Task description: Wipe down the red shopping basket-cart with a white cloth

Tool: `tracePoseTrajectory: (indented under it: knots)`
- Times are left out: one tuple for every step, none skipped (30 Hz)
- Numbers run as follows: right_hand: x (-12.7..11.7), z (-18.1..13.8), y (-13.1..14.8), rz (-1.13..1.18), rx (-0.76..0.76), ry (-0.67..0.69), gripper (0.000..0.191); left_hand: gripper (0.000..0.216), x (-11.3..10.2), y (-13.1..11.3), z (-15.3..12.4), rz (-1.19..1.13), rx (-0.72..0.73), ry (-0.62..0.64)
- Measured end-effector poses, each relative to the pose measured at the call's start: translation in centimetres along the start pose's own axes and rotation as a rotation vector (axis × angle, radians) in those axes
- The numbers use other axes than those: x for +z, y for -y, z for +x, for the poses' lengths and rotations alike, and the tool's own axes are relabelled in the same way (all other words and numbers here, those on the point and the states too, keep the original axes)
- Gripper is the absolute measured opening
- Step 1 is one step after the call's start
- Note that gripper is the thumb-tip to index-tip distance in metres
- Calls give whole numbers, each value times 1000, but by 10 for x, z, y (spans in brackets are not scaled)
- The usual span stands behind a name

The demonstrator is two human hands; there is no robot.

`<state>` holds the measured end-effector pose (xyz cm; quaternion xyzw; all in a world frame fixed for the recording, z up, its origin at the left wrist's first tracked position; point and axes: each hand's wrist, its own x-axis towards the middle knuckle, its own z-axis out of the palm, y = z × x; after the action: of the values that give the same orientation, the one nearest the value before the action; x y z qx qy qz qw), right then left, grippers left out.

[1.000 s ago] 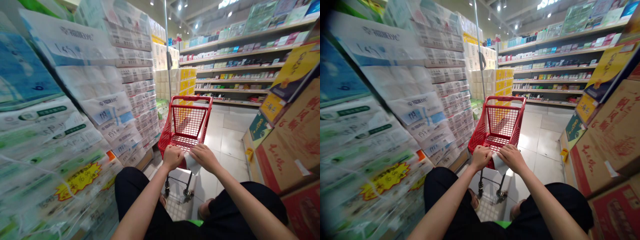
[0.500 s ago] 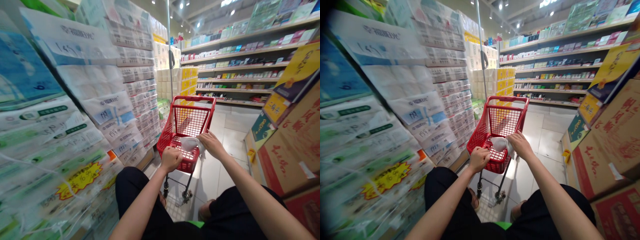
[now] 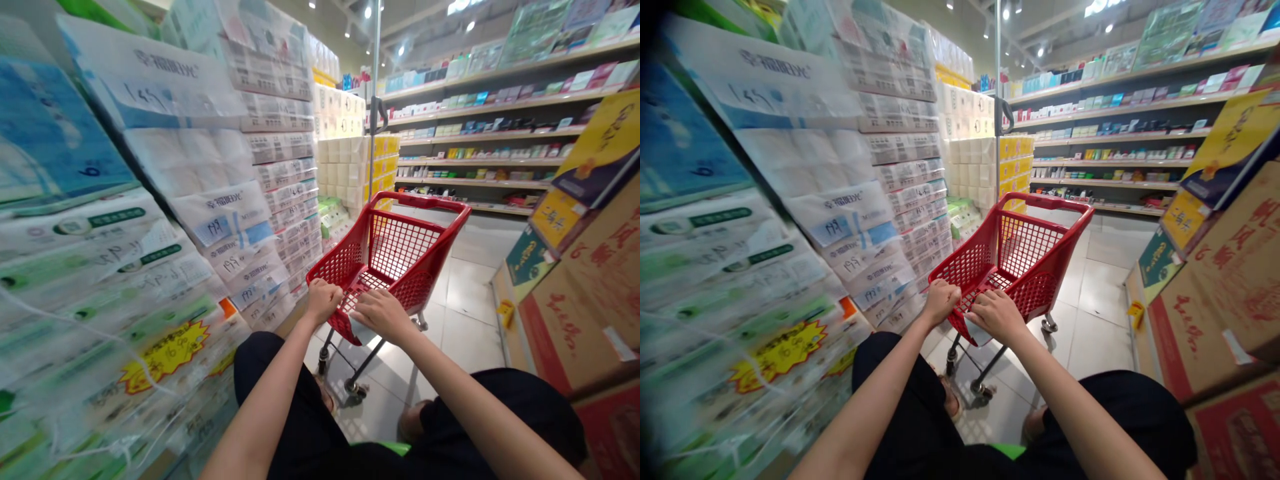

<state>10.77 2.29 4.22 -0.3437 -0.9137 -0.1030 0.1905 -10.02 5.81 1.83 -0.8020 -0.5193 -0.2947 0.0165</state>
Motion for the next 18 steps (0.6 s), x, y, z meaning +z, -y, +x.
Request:
tracePoseTrajectory:
  knots:
    - [2, 0, 2, -5, 10, -7, 38, 43, 1, -2, 2, 5, -24, 0]
    - [4, 0, 4, -15, 25, -16, 37, 43, 3, -6, 3, 11, -48, -3]
    - [5, 0, 6, -27, 42, -28, 37, 44, 5, -11, 3, 14, -71, -15]
    - [6, -1, 8, -39, 57, -40, 36, 44, 8, -18, 2, 9, -89, -32]
    - [7, -2, 9, -49, 70, -52, 36, 44, 10, -25, 0, -9, -104, -52]
    - [7, -3, 10, -56, 81, -64, 35, 44, 13, -32, -2, -38, -112, -68]
    - [7, -4, 11, -59, 88, -72, 34, 44, 15, -38, -4, -71, -116, -78]
    - [6, -5, 11, -56, 87, -76, 34, 44, 16, -43, -6, -102, -119, -84]
    - [5, -7, 9, -47, 77, -75, 33, 44, 17, -47, -7, -125, -120, -87]
    - [4, -9, 6, -36, 60, -70, 33, 43, 17, -49, -7, -139, -120, -86]
    - [1, -12, 1, -25, 43, -64, 33, 41, 17, -49, -6, -146, -119, -86]
    - [-2, -15, -6, -18, 34, -60, 32, 39, 17, -48, -5, -150, -116, -85]
    - [-5, -20, -17, -19, 39, -63, 32, 37, 17, -47, -2, -155, -114, -82]
    - [-9, -26, -30, -30, 58, -71, 32, 36, 16, -45, 0, -160, -112, -77]
    - [-14, -33, -45, -51, 101, -81, 32, 36, 16, -43, 2, -163, -111, -71]
    - [-19, -41, -63, -84, 148, -103, 33, 36, 16, -42, 4, -160, -111, -66]
    - [-24, -50, -81, -119, 185, -106, 34, 36, 16, -41, 6, -151, -111, -61]
    - [-28, -59, -98, -158, 228, -119, 35, 36, 16, -41, 7, -139, -111, -56]
